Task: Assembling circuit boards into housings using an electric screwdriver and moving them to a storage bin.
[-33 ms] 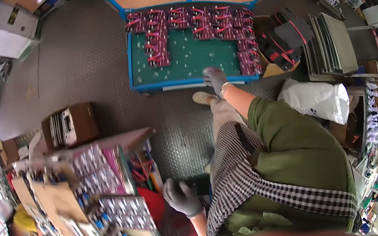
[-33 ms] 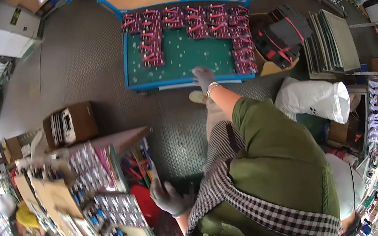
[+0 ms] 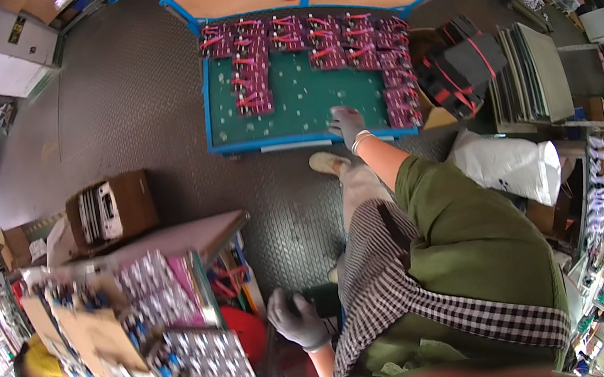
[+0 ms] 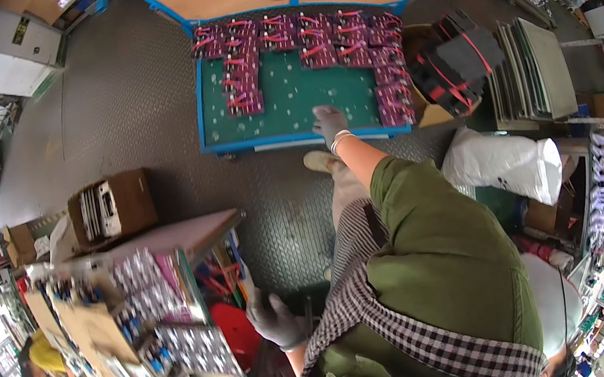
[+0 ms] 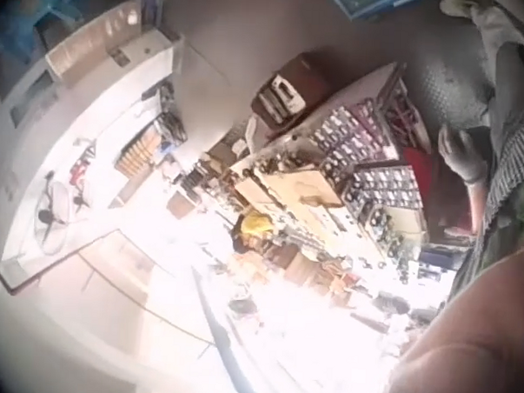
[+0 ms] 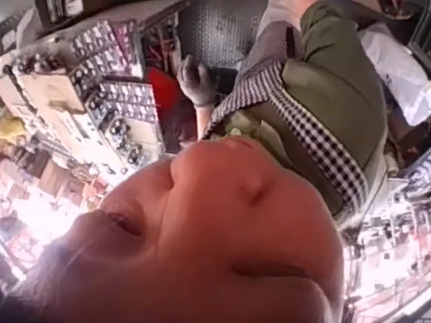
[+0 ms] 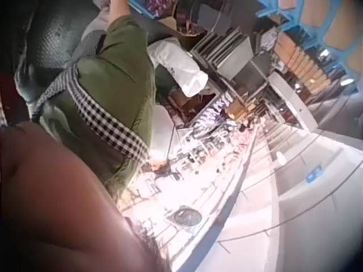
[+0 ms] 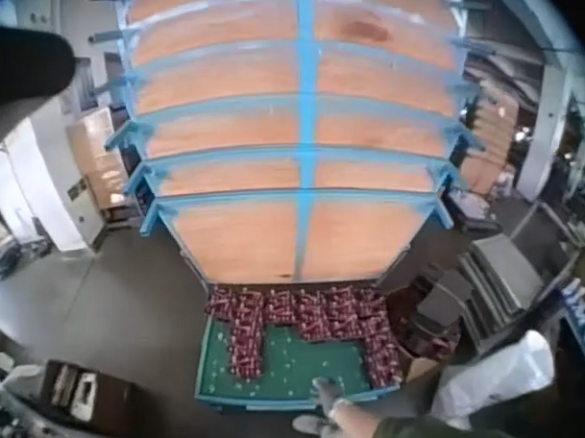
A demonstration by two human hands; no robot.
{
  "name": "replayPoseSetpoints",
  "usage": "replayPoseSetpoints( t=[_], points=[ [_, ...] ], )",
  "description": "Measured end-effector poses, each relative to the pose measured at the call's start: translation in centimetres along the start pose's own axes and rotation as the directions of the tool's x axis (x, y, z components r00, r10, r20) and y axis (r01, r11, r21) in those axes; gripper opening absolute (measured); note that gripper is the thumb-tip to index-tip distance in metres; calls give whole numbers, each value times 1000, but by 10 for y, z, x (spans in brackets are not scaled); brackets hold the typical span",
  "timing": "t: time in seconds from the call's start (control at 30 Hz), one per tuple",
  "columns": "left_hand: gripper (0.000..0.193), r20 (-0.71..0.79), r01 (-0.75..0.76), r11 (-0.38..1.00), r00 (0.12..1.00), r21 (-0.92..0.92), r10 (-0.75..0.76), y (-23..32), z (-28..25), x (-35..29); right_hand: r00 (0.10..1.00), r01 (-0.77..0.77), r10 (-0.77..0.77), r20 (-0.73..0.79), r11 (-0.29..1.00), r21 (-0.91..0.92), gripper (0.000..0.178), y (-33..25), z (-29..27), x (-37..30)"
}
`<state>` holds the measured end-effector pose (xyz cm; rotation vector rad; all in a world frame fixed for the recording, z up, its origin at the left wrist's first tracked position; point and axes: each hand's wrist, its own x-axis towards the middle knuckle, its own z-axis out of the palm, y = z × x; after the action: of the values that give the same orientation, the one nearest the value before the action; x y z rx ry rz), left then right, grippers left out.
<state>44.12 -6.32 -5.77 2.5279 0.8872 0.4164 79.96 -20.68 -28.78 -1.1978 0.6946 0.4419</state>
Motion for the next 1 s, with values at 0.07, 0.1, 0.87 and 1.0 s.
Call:
replayPoseSetpoints(
  t=[0.07, 0.1, 0.87, 1.0],
  points=[
    [31, 147, 82, 992, 987, -100, -67, 4, 8, -23, 988, -24, 46, -151, 990, 142, 44, 16, -59, 67],
    [31, 183, 82, 989, 981, -125, -58, 16, 17, -24, 957, -17, 15, -289, 1000, -6, 47, 7, -95, 100],
    [25, 380, 496, 850, 831, -179, -405, 69, 53, -60, 973, -35, 40, -228, 999, 27, 15, -24, -82, 107],
    [36, 289, 283, 940, 931, -191, -221, 94, 91, -18, 952, 290, -118, 281, 634, -717, 22, -85, -85, 13]
  ],
)
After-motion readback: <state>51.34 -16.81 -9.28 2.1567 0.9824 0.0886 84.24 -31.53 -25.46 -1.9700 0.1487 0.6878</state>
